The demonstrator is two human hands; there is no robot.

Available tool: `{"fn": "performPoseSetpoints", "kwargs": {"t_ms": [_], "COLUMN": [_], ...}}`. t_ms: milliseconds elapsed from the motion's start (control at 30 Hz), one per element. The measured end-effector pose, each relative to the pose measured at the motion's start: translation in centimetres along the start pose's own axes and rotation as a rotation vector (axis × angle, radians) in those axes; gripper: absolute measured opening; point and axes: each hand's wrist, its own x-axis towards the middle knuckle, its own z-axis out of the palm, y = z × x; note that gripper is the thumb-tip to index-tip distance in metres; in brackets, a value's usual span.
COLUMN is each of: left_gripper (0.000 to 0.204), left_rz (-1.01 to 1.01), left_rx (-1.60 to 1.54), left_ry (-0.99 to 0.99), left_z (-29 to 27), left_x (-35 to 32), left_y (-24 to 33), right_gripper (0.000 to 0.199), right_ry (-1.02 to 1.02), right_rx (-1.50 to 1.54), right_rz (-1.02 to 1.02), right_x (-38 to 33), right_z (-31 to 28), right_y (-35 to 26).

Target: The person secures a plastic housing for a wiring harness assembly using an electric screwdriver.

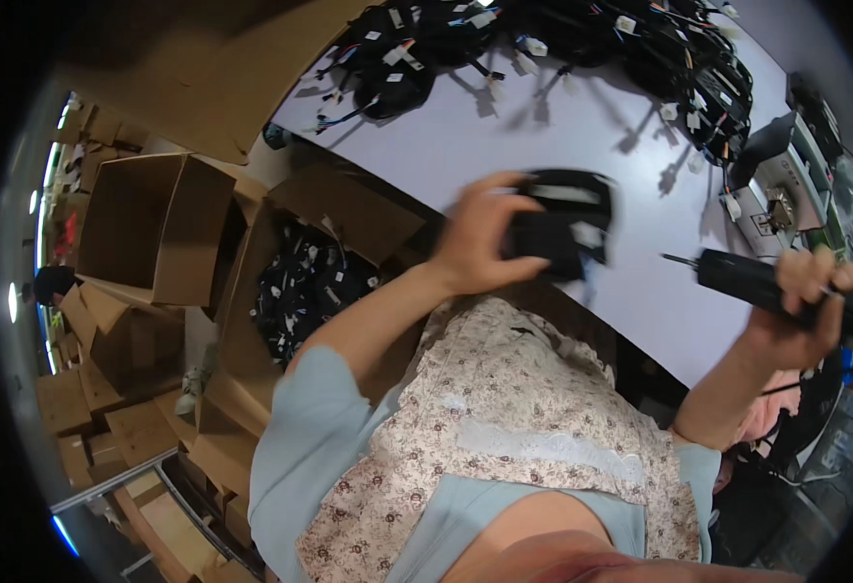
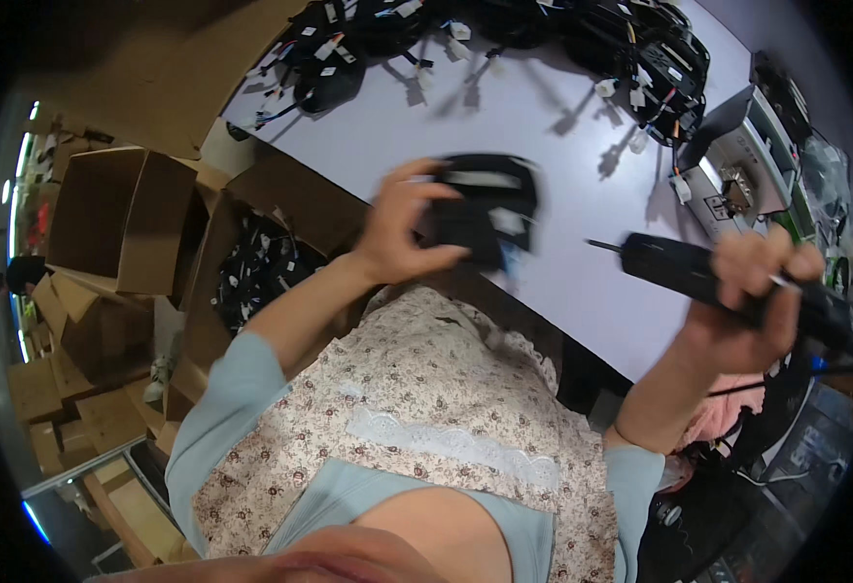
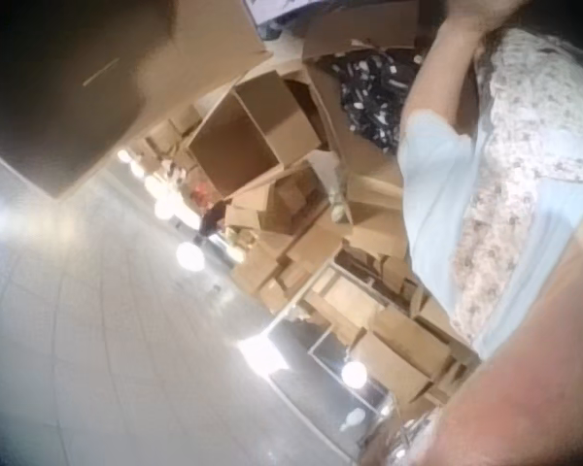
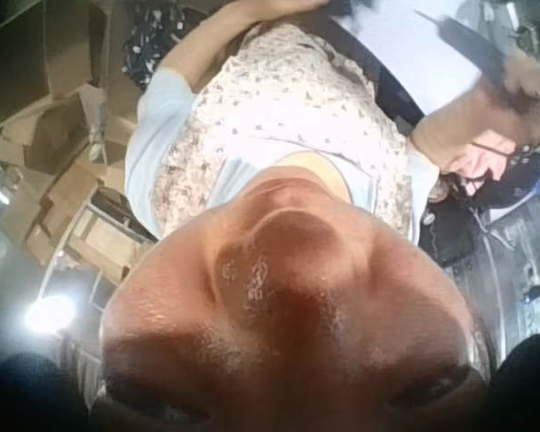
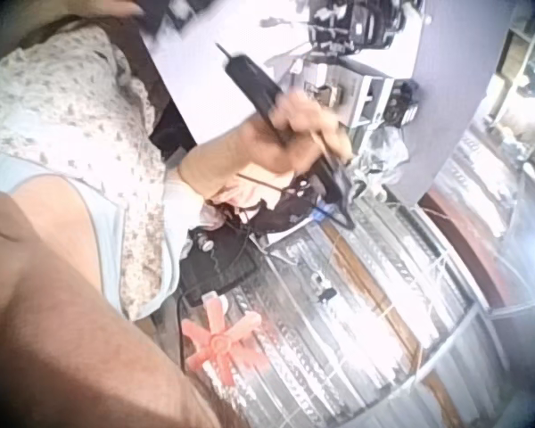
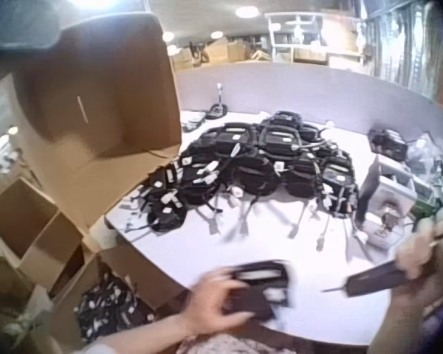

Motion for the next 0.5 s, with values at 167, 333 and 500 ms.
{"fn": "performPoseSetpoints", "kwargs": {"t_ms": [167,333,500], "left_gripper": [0.062,0.068,0.076], "left_rz": [-0.637,-1.335,-1.273], "left_rx": [0.566,0.929,1.242], "left_ry": [0.648,0.895,0.829], "left_z": [-12.2,-20.1,-22.6], "left_x": [-20.1,-35.1,-31.8], "left_y": [-7.8,-12.3,-15.6], "right_gripper": [0.014,0.009,0.009], "right_ry": [0.159,0.345,0.349], "right_rx": [-0.031,-0.088,-0.094], "right_rz": [-0.042,-0.041,-0.034], "right_x": [-1.9,-3.4,-3.2], "right_z": [-4.9,-6.6,-6.4], "right_y": [-2.5,-1.7,-0.4]}}
